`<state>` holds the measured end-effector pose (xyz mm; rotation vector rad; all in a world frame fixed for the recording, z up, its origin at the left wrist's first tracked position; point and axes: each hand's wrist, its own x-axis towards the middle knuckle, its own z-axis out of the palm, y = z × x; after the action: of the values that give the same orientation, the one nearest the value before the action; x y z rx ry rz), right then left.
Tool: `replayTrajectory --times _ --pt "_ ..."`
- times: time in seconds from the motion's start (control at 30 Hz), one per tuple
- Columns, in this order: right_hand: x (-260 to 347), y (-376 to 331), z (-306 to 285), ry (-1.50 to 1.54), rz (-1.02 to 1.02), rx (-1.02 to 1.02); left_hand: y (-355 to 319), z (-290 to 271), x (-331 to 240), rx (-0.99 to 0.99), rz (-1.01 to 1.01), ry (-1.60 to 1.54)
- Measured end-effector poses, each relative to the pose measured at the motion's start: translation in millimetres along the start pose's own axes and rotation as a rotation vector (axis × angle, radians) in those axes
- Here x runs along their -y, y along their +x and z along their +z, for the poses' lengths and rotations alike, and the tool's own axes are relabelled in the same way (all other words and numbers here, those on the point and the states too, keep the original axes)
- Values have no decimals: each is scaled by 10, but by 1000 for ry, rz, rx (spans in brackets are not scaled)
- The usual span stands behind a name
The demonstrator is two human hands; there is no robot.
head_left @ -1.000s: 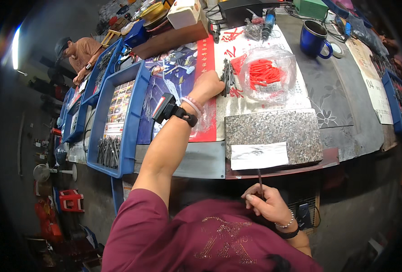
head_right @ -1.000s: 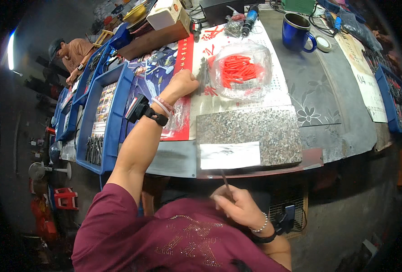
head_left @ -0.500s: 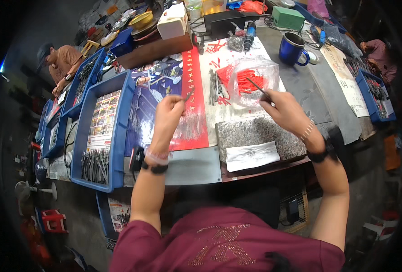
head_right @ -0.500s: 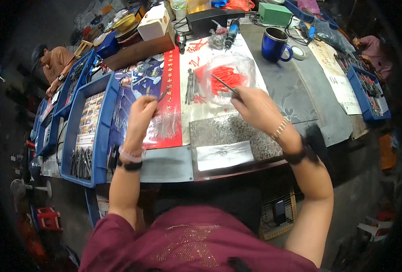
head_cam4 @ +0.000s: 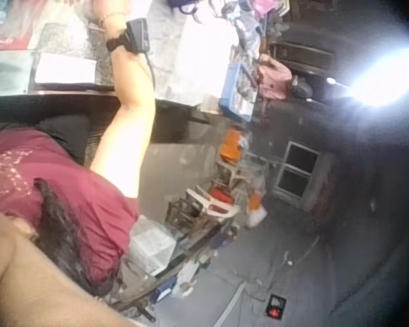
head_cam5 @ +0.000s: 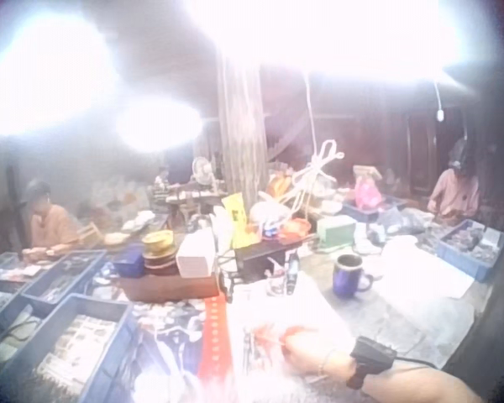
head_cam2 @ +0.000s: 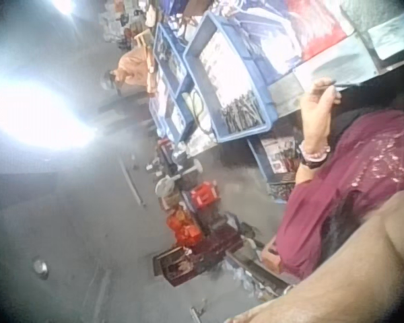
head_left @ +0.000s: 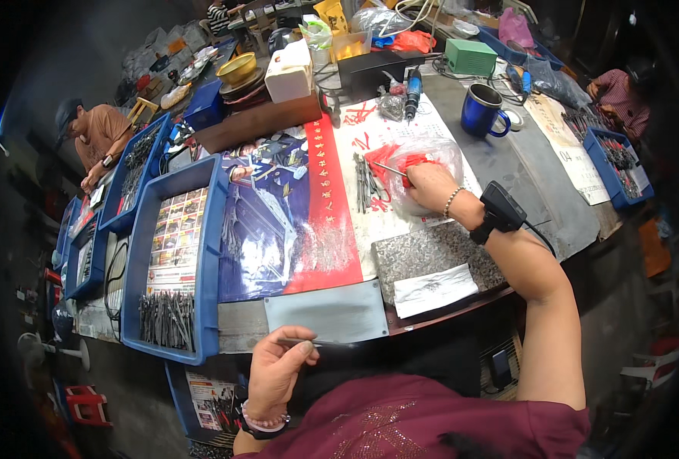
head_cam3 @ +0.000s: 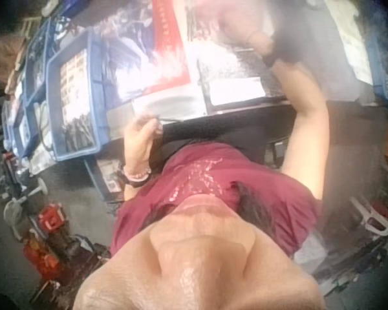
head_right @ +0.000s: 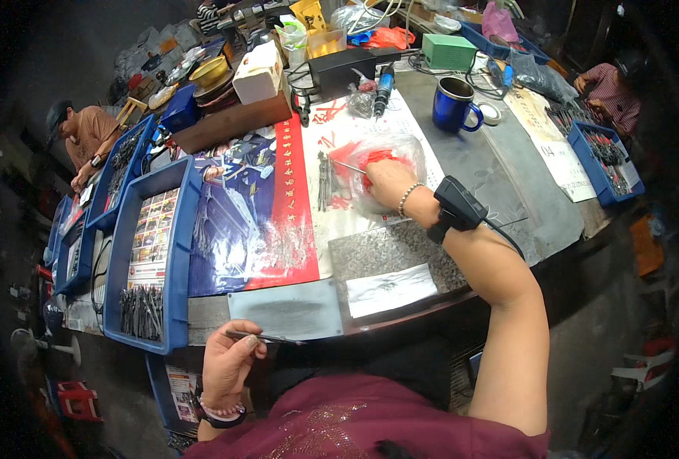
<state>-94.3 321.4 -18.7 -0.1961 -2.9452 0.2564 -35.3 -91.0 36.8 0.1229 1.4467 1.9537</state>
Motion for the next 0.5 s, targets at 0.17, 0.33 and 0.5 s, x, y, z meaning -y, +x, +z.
replayTrajectory --times 0.17,0.33,0.5 --pt "46 -84 -157 -59 0 21 -16 94 130 35 -29 -7" --pt "196 -596 -719 -109 27 -115 31 155 183 93 51 50" --pt "676 -1592 -996 955 223 3 185 310 334 206 15 46"
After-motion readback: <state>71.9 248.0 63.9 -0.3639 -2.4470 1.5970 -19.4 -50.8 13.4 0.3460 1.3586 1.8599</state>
